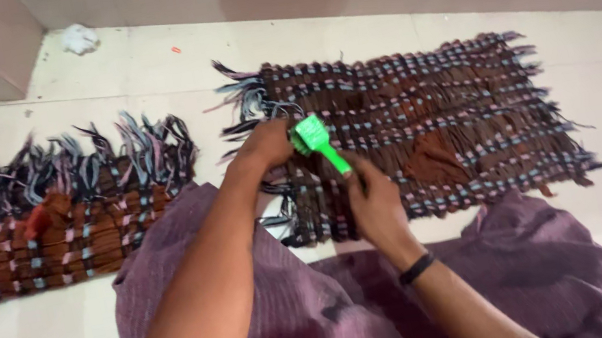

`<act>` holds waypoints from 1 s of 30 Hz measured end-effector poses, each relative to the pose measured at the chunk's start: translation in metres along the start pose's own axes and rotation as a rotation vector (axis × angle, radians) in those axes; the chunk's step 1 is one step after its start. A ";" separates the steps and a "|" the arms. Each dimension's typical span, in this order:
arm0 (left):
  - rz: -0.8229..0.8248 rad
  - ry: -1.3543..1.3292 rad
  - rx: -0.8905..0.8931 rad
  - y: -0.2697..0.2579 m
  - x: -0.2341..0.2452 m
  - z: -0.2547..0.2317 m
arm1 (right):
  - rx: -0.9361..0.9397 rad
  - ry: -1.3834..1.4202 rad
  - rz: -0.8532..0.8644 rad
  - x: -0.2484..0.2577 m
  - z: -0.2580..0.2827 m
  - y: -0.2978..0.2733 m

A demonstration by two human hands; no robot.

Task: The person cleans two small woven rugs on the floor using a green brush to scrub away debris and lint.

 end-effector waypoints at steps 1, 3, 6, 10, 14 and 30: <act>-0.054 0.024 -0.009 -0.002 0.007 0.000 | -0.082 -0.025 0.011 -0.003 0.001 0.013; -0.244 -0.070 0.042 -0.004 0.020 0.002 | -0.064 -0.042 -0.014 -0.007 0.003 0.038; -0.373 -0.103 0.022 0.001 0.027 0.004 | 0.112 -0.013 -0.079 -0.018 0.009 0.082; -0.151 0.167 0.165 0.002 0.013 0.002 | -0.080 0.003 0.012 -0.049 0.019 0.144; -0.013 0.099 0.253 0.002 0.011 -0.001 | -0.023 -0.090 0.024 -0.078 0.014 0.166; -0.066 -0.014 0.319 0.012 0.012 0.016 | 0.078 0.101 -0.030 -0.039 -0.003 0.084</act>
Point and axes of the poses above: each hand's wrist, its own y-axis towards the middle knuckle, its own x-axis out of the back of the hand, z = x × y, the point moved 2 cm from there along y, towards the middle knuckle, and after that the axes turned 8 degrees about -x, right-handed, at the moved point
